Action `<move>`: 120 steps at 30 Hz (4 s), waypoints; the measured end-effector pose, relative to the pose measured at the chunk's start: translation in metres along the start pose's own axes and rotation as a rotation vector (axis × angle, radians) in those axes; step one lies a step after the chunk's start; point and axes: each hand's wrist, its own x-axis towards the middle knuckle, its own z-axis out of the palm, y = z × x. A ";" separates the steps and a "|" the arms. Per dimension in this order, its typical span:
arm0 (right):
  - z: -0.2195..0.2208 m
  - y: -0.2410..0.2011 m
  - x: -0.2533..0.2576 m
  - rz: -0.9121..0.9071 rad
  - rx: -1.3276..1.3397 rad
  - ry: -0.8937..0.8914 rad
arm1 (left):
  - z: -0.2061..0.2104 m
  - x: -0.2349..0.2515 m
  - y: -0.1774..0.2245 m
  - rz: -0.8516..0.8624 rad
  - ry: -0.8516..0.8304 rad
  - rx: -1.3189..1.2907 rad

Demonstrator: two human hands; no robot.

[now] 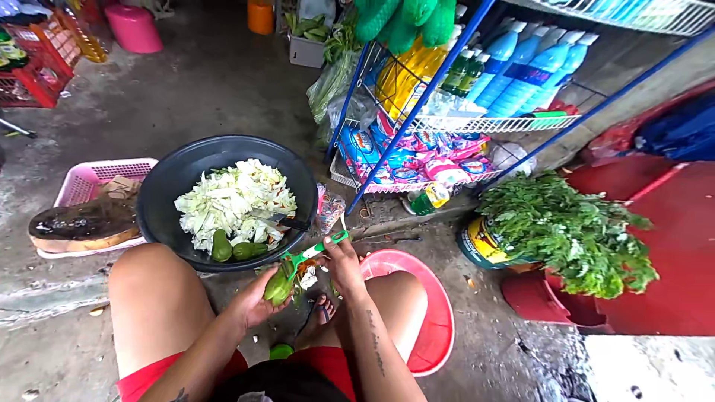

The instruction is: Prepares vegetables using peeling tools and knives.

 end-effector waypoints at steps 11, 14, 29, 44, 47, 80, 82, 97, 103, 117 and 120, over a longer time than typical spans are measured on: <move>0.003 0.044 0.006 0.317 0.131 -0.015 | -0.018 0.019 -0.008 -0.008 0.052 -0.043; 0.007 0.052 0.000 0.333 0.129 -0.139 | -0.020 0.023 -0.011 -0.004 0.035 -0.016; -0.028 0.065 0.055 0.345 0.036 0.037 | -0.018 0.022 -0.010 -0.054 0.071 0.091; 0.003 0.053 0.003 0.359 0.161 -0.188 | -0.020 0.017 -0.008 0.006 0.081 -0.039; -0.016 0.065 0.033 0.286 0.055 0.002 | -0.023 0.012 -0.008 -0.036 0.014 -0.010; 0.010 0.033 -0.015 0.123 -0.112 -0.190 | -0.024 0.019 -0.010 0.030 -0.054 -0.078; 0.011 0.041 -0.019 0.139 -0.090 -0.248 | -0.025 0.020 -0.013 0.057 -0.047 -0.095; -0.007 0.027 0.013 -0.053 -0.284 0.011 | -0.023 0.015 -0.011 0.000 0.001 -0.129; 0.004 0.038 -0.004 0.239 0.007 -0.242 | -0.023 0.010 -0.013 0.026 -0.050 -0.077; 0.008 0.023 -0.009 0.148 -0.150 -0.242 | -0.022 0.015 -0.007 0.023 0.008 -0.055; 0.006 0.031 -0.001 0.245 -0.068 -0.274 | -0.020 0.012 -0.007 0.010 -0.019 -0.014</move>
